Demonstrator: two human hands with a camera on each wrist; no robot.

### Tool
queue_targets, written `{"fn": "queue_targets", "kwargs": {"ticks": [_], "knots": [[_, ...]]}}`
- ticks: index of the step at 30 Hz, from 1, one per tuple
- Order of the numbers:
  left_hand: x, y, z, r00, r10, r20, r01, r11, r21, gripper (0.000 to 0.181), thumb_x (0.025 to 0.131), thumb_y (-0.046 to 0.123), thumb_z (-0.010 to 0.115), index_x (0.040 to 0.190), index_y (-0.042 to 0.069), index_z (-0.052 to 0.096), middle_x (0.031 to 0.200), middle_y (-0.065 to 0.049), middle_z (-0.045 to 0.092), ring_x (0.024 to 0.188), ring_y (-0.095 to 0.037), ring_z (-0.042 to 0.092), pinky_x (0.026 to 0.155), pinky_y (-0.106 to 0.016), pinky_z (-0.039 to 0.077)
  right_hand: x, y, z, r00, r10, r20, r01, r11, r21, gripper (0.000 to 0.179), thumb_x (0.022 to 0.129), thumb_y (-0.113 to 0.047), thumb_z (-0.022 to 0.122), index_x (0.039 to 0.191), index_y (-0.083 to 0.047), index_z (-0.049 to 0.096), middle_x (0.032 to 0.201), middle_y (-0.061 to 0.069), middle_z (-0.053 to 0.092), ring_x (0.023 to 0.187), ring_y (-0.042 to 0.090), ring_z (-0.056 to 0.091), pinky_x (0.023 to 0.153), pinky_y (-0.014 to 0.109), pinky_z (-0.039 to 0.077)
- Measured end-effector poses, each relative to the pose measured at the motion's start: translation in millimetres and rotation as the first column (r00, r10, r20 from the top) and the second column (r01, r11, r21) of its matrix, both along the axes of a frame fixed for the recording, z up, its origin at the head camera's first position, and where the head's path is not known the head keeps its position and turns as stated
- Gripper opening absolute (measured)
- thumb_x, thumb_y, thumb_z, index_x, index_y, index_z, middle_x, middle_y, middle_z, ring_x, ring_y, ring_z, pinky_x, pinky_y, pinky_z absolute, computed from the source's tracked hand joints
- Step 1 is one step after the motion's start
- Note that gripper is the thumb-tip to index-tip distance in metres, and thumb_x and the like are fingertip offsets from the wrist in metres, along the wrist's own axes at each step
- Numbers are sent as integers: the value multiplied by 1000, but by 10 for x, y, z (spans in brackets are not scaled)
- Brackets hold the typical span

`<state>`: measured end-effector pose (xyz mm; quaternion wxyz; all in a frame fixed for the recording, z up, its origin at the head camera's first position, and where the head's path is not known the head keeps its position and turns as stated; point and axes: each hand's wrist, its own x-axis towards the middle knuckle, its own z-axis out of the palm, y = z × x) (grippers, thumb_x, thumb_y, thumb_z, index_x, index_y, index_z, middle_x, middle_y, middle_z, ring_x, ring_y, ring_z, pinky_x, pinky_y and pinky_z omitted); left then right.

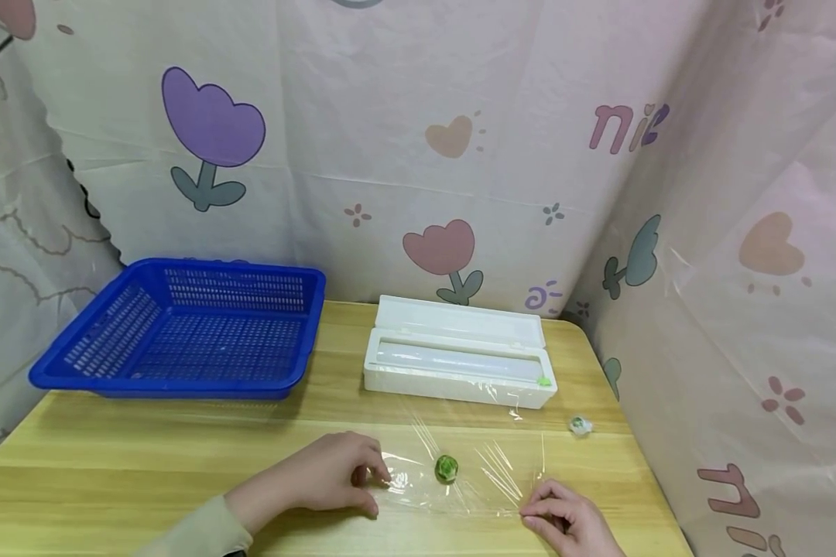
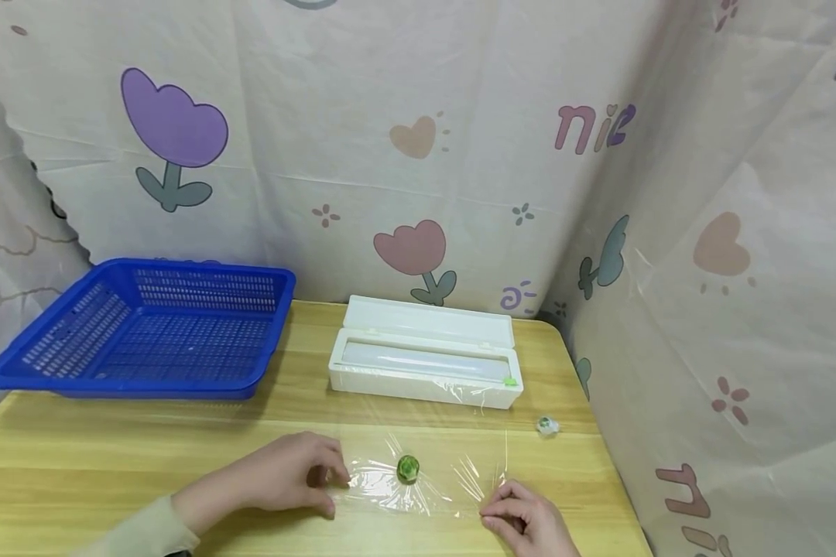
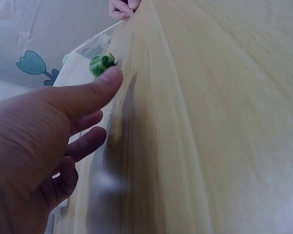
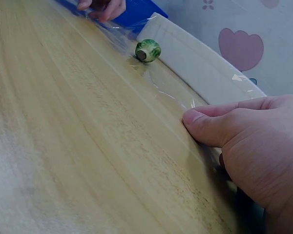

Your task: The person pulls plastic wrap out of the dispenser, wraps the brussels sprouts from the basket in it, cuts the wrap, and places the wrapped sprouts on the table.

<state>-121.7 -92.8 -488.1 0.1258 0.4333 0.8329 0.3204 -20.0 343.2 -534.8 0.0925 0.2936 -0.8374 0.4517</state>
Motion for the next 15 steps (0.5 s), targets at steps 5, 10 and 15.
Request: {"fn": "queue_targets", "kwargs": {"ticks": [5, 10, 15], "knots": [[2, -62, 5, 1000, -4, -25, 4, 1000, -9, 17, 86, 34, 89, 101, 28, 81, 89, 24, 60, 79, 5, 58, 72, -20, 51, -4, 24, 9, 999, 14, 34, -14, 1000, 10, 27, 89, 2, 82, 107, -18, 81, 103, -4, 67, 66, 0, 53, 49, 18, 45], [15, -122, -18, 998, -4, -66, 4, 1000, -5, 3, 93, 33, 83, 94, 33, 81, 88, 28, 58, 79, 6, 56, 73, -21, 51, -31, 86, 20, 994, 89, 63, -89, 996, -10, 30, 90, 3, 81, 115, -13, 79, 109, 0, 66, 70, 3, 54, 51, 20, 47], [40, -162, -73, 993, -8, -120, 10, 1000, 9, 8, 97, 31, 80, 91, 35, 77, 88, 29, 57, 81, 7, 54, 74, -22, 51, -49, 134, 38, 993, 91, 76, -88, 996, -33, 30, 89, 7, 80, 114, -9, 78, 110, 4, 64, 67, 4, 54, 49, 21, 47]]}}
